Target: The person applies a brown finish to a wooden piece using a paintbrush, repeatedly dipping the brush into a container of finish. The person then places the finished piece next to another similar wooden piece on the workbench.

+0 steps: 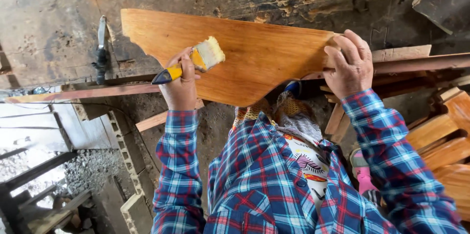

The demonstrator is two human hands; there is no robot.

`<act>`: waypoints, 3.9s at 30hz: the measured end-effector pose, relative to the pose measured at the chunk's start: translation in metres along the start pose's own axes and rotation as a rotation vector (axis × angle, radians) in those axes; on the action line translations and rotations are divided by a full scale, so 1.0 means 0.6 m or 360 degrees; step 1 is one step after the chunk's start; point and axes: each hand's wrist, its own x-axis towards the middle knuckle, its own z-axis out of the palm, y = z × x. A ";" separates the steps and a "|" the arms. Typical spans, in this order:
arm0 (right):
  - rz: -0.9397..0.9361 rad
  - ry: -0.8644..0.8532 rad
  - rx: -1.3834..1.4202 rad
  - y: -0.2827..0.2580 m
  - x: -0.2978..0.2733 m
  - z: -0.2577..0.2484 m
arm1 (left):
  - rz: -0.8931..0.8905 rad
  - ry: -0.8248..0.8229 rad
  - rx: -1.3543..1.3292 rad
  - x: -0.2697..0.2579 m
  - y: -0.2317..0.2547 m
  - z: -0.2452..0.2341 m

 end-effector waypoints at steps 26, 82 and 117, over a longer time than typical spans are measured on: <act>0.0352 -0.0963 0.0188 0.077 0.094 -0.042 | 0.0269 0.0774 -0.0349 -0.087 0.129 -0.105; 0.0658 -0.0824 0.0398 0.107 0.089 -0.019 | 0.1106 -0.0428 0.0827 0.137 0.423 0.115; 0.0618 -0.0776 0.0477 0.110 0.088 -0.025 | 0.1348 -0.0577 0.0927 0.066 0.403 0.168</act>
